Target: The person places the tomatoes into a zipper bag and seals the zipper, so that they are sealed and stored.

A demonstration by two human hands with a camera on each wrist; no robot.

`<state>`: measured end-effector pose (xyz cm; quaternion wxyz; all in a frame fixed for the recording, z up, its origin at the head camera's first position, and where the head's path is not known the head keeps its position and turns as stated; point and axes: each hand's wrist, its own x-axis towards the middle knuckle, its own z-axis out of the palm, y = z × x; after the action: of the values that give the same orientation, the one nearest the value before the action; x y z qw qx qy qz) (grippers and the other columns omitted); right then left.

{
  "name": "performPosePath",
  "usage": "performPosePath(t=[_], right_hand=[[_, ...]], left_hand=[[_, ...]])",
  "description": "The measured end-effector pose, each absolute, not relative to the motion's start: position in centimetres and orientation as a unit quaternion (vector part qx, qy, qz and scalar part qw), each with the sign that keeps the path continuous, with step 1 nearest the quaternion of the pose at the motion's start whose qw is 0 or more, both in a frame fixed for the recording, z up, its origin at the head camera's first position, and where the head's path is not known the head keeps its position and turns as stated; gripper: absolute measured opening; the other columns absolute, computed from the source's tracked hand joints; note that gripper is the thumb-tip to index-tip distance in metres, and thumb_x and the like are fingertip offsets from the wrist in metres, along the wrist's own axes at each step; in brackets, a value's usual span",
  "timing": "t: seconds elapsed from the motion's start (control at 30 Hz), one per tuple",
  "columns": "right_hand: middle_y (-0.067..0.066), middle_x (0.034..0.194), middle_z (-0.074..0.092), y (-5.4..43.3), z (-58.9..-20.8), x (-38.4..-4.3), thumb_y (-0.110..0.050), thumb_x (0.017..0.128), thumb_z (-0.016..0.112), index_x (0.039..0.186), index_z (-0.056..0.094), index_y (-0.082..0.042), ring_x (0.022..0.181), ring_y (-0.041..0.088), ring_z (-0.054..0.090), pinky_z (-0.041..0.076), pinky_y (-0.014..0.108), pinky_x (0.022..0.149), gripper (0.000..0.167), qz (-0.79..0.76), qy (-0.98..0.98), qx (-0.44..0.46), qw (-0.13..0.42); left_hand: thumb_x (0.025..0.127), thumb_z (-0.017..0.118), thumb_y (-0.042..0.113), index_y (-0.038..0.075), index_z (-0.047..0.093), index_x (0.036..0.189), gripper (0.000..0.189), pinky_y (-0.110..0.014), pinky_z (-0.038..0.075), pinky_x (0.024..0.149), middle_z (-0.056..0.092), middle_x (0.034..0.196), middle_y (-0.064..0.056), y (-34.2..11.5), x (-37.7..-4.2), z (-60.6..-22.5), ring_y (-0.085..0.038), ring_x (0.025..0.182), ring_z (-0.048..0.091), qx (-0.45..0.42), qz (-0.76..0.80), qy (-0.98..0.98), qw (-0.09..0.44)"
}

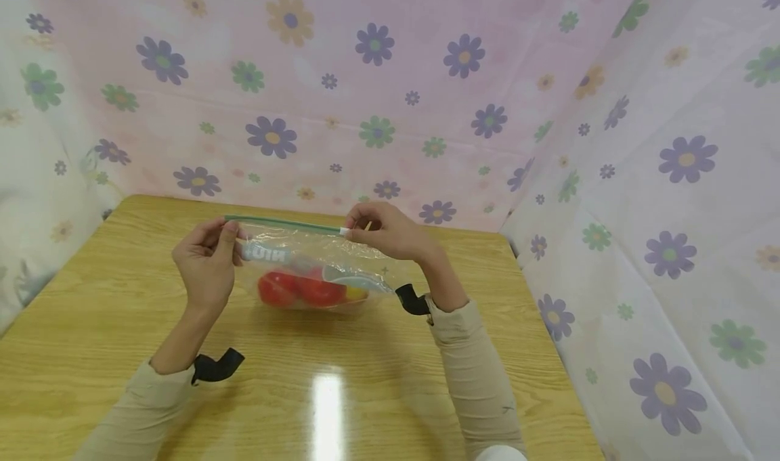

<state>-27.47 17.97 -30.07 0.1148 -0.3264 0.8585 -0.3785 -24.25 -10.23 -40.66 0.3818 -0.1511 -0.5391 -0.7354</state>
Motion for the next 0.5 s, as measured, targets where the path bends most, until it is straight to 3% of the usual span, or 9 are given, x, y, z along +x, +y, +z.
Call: performPosePath(t=[0.5], right_hand=[[0.011,0.098,0.061,21.1,-30.4,-26.7,-0.015,0.105,0.057,0.106,0.059,-0.006,0.088,0.026,0.059,0.054,0.036,0.076,0.009,-0.388,0.870,-0.287,0.097]], left_hand=[[0.097,0.064,-0.005,-0.018,0.066,0.097,0.013,-0.014,0.049,0.044,0.072,0.073,0.006,-10.5,-24.1,-40.5,-0.003,0.050,0.059,-0.157,-0.729,-0.539,0.392]])
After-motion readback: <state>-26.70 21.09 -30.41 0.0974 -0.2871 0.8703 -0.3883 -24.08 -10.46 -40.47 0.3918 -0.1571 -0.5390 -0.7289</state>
